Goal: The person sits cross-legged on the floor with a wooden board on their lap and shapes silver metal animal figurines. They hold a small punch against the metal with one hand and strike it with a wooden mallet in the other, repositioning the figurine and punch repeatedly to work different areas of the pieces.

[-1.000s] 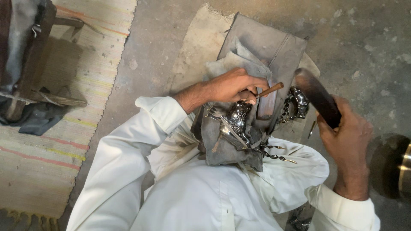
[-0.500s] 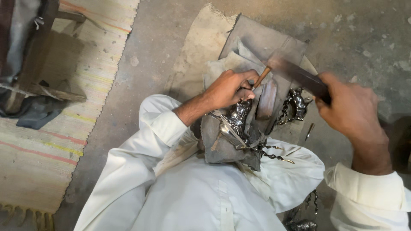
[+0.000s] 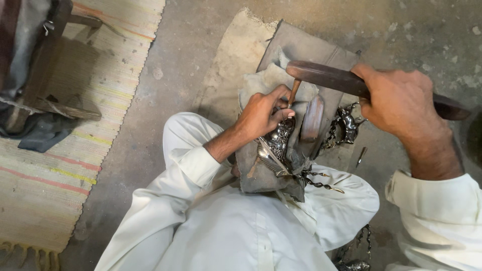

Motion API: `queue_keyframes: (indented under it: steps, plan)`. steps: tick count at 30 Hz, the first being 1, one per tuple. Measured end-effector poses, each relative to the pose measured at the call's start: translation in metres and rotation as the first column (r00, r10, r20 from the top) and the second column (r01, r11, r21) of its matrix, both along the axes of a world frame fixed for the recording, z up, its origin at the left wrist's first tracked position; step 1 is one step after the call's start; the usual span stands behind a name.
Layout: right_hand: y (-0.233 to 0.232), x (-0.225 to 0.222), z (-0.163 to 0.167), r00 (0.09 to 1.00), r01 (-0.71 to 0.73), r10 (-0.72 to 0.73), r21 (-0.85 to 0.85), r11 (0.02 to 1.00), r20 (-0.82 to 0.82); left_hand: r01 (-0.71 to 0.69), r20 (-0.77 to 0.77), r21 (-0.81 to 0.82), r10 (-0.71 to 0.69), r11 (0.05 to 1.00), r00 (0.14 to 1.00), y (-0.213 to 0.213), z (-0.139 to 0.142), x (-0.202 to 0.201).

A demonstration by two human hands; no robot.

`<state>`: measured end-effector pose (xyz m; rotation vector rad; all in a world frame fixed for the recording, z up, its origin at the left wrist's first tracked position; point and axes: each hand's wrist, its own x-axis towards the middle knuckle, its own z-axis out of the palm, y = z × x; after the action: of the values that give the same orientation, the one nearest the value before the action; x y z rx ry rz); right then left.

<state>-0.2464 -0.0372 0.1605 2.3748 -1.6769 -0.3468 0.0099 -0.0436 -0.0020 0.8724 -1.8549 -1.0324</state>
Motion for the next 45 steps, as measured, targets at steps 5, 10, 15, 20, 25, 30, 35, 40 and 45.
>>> queue_keyframes:
  steps: [5,10,15,20,25,30,35,40,45]
  plan:
    - [-0.009,0.014,0.012,0.999,-0.01,0.01,0.0,1.0,0.037,-0.025,-0.013,0.076,0.026,0.997,1.0,0.003,0.003,0.0]
    - [-0.008,0.025,0.025,0.999,0.026,-0.027,-0.025,0.999,-0.031,-0.052,0.049,0.124,0.047,0.991,0.998,0.006,0.004,0.0]
    - [-0.007,0.028,0.022,0.989,-0.043,0.045,0.02,0.999,-0.142,-0.076,0.027,0.181,0.073,0.98,0.997,0.009,-0.001,0.001]
    - [-0.008,0.024,0.019,0.994,-0.095,0.103,-0.17,0.981,0.037,-0.109,-0.089,0.155,0.123,0.982,0.988,0.014,-0.005,0.0]
    - [-0.011,0.034,0.022,0.94,-0.13,0.206,-0.272,0.953,0.272,-0.172,0.019,0.152,0.171,0.973,0.985,0.016,-0.002,0.001]
    - [-0.009,0.045,0.019,0.99,-0.082,0.082,0.0,0.997,-0.112,-0.158,-0.076,0.113,0.167,0.981,0.983,0.02,-0.001,0.0]
    - [-0.01,0.019,0.015,0.995,0.061,-0.067,0.09,0.994,0.072,-0.004,-0.214,0.236,0.056,0.972,0.975,-0.004,-0.002,-0.004]
    - [-0.003,-0.01,-0.008,0.957,0.141,-0.177,0.162,0.977,0.231,0.339,-0.135,0.231,-0.315,0.912,0.939,-0.037,0.007,0.002]
    - [0.011,-0.033,-0.027,0.873,0.296,-0.335,0.159,0.942,0.355,0.401,-0.099,0.188,-0.389,0.897,0.916,-0.043,0.013,0.0]
